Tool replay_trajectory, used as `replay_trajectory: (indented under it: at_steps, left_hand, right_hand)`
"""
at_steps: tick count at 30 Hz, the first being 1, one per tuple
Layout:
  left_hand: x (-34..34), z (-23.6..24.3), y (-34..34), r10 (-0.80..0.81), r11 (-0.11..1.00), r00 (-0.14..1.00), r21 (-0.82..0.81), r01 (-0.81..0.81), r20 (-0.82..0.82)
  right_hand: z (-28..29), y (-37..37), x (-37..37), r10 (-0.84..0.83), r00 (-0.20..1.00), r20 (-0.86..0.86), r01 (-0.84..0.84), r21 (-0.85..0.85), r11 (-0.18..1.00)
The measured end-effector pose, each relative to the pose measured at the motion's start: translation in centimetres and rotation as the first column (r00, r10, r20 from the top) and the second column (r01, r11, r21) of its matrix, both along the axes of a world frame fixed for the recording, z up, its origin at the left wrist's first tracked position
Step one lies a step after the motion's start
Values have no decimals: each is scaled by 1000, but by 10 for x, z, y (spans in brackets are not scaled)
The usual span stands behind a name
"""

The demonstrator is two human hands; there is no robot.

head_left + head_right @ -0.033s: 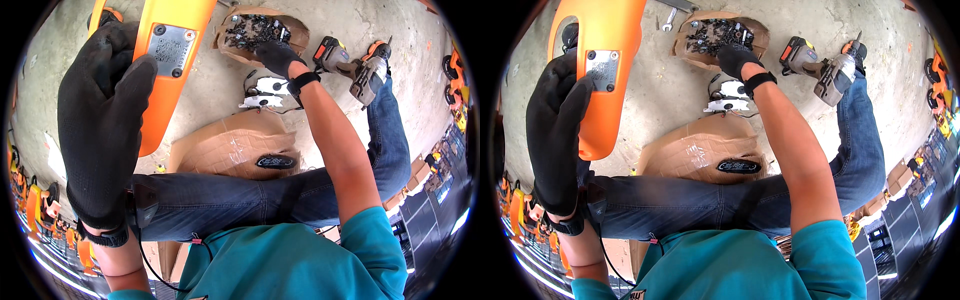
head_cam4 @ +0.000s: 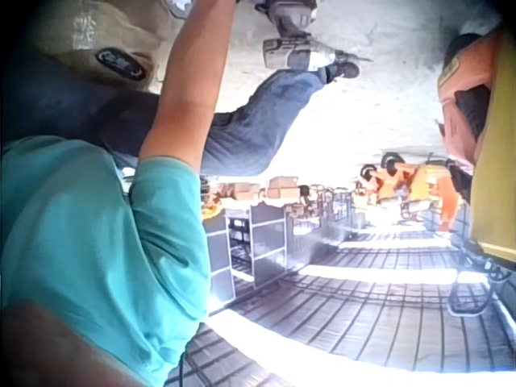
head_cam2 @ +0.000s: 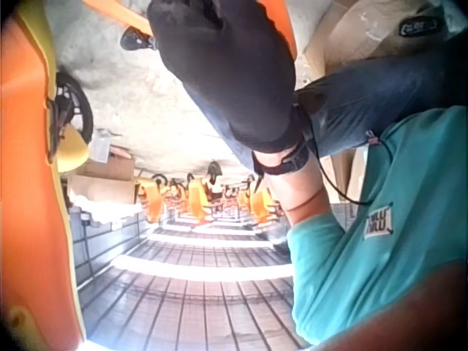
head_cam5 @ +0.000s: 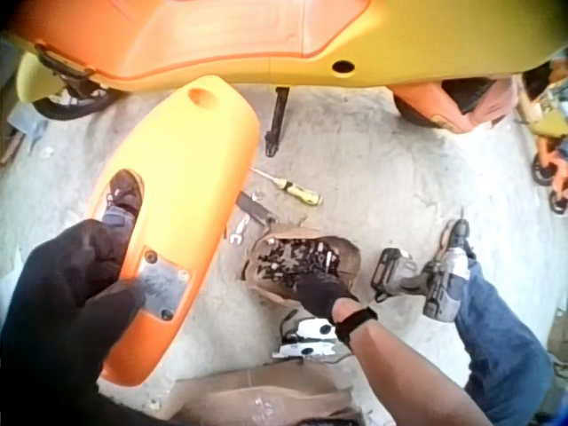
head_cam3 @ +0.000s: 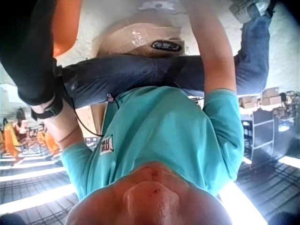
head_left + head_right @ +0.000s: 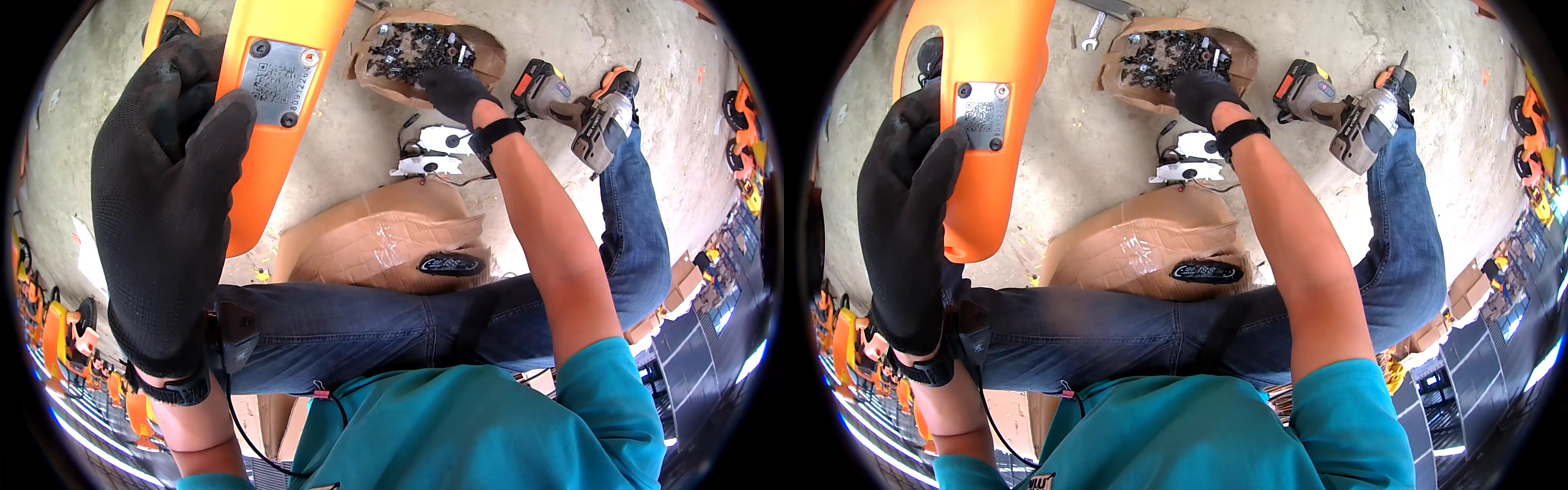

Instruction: The person, sitting cross-legged, picks up a metal plate and aligns it with a mounting area on an orange motorcycle fender. The person then picks up two screws and places them by hand, followed by using a power drill to tighten the screws into the fender.

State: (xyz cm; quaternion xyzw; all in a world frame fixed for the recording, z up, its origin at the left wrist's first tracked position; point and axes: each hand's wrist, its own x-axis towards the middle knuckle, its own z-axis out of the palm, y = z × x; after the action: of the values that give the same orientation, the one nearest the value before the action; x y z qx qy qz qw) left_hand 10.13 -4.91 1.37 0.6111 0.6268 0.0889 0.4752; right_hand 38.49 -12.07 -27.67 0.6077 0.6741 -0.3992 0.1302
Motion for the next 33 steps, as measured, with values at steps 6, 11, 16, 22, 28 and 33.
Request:
replay_trajectory:
  at_steps: [6, 11, 16, 22, 28, 33]
  left_hand:
    - [-7, -2, -2, -10, 999, 999, 35, 11, -40]
    - [-6, -4, -2, -9, 999, 997, 47, 12, -78]
    - [-3, -3, 1, -28, 1000, 998, 5, 28, -51]
    - [-6, -5, -4, -25, 1000, 997, 11, 26, -72]
    - [-10, -7, -1, -76, 996, 991, 39, 81, -113]
    - [-7, -8, -1, -74, 995, 991, 55, 81, -114]
  right_hand:
    - [12, 2, -4, -252, 962, -109, 255, 15, 967]
    - [7, 7, -18, -62, 963, -262, 67, 12, 998]
    - [-20, 7, -21, -39, 987, -153, 54, 96, 994]
    - [-15, 8, 18, -125, 990, 66, 95, 341, 935]
    - [4, -3, 27, -169, 978, -123, 199, 295, 935]
    - [5, -13, 19, -68, 989, -131, 108, 334, 936]
